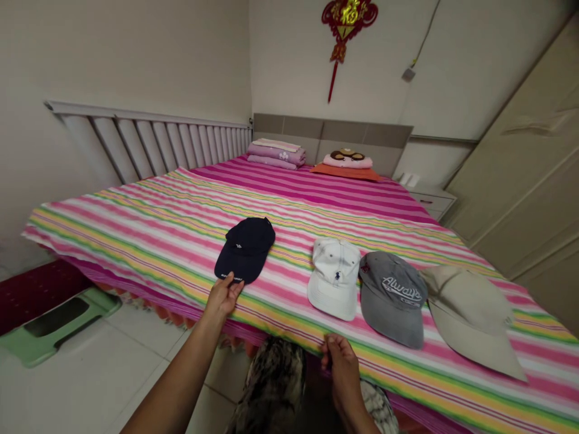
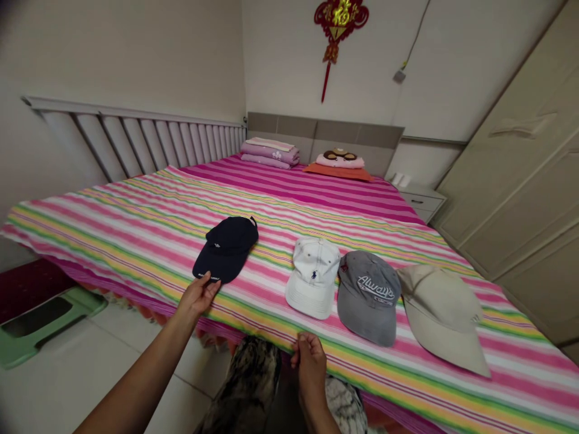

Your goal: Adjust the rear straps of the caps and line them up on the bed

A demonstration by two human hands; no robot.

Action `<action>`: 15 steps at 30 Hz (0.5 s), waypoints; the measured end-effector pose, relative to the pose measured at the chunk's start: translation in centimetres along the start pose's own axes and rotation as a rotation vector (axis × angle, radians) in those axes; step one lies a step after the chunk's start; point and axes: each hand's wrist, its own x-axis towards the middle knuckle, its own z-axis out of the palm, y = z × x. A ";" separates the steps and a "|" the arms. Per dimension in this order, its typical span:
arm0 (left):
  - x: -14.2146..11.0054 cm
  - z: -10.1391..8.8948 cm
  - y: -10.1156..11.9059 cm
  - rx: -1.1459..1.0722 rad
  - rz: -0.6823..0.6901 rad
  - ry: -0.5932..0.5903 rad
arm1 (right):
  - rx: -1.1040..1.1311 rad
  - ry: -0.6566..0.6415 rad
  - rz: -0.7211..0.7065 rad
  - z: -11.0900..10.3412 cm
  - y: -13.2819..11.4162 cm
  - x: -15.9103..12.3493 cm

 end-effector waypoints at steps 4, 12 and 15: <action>0.2 -0.8 0.1 0.091 0.067 0.038 | 0.001 -0.003 0.007 0.0 -0.1 -0.1; 0.0 -0.5 1.2 0.034 0.136 0.021 | -0.003 0.001 0.032 0.2 -0.2 -0.2; 0.0 0.5 2.0 -0.054 0.134 -0.022 | -0.002 -0.005 0.044 0.1 -0.2 -0.2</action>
